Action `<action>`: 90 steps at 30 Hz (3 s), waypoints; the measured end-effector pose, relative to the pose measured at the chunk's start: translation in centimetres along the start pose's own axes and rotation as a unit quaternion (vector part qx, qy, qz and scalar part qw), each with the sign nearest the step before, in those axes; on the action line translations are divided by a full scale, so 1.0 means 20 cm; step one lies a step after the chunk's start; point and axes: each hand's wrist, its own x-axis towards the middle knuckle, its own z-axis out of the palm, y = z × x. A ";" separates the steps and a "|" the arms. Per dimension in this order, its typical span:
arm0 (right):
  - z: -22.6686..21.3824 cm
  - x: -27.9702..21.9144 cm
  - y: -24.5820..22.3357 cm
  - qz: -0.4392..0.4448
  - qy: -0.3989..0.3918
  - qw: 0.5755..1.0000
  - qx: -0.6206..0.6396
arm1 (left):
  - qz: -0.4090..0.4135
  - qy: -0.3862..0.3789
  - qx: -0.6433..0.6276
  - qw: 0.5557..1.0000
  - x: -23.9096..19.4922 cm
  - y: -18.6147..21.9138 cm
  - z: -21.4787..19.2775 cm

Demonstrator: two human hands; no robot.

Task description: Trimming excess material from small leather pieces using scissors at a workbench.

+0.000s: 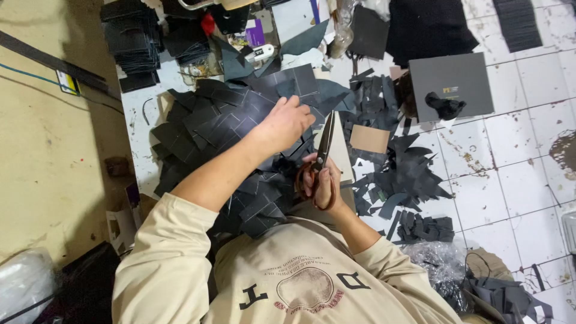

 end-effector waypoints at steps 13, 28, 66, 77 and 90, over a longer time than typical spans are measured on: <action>-0.16 0.03 -0.18 0.051 0.044 0.996 0.054 | 0.062 0.176 0.074 0.980 -0.15 0.00 -0.51; 0.21 0.13 -0.33 0.063 -0.002 0.989 0.132 | -0.037 0.328 0.053 0.943 -0.53 0.33 -0.90; 0.19 0.06 -0.34 0.043 -0.278 0.959 -0.035 | -0.334 0.310 -0.593 0.664 -0.56 0.28 -0.88; 0.18 0.02 -0.33 -0.014 -0.285 0.946 -0.153 | -0.312 0.341 -0.551 0.695 -0.52 0.33 -0.90; 0.19 0.01 -0.33 -0.002 -0.266 0.948 -0.172 | -0.289 0.368 -0.484 0.739 -0.53 0.35 -0.87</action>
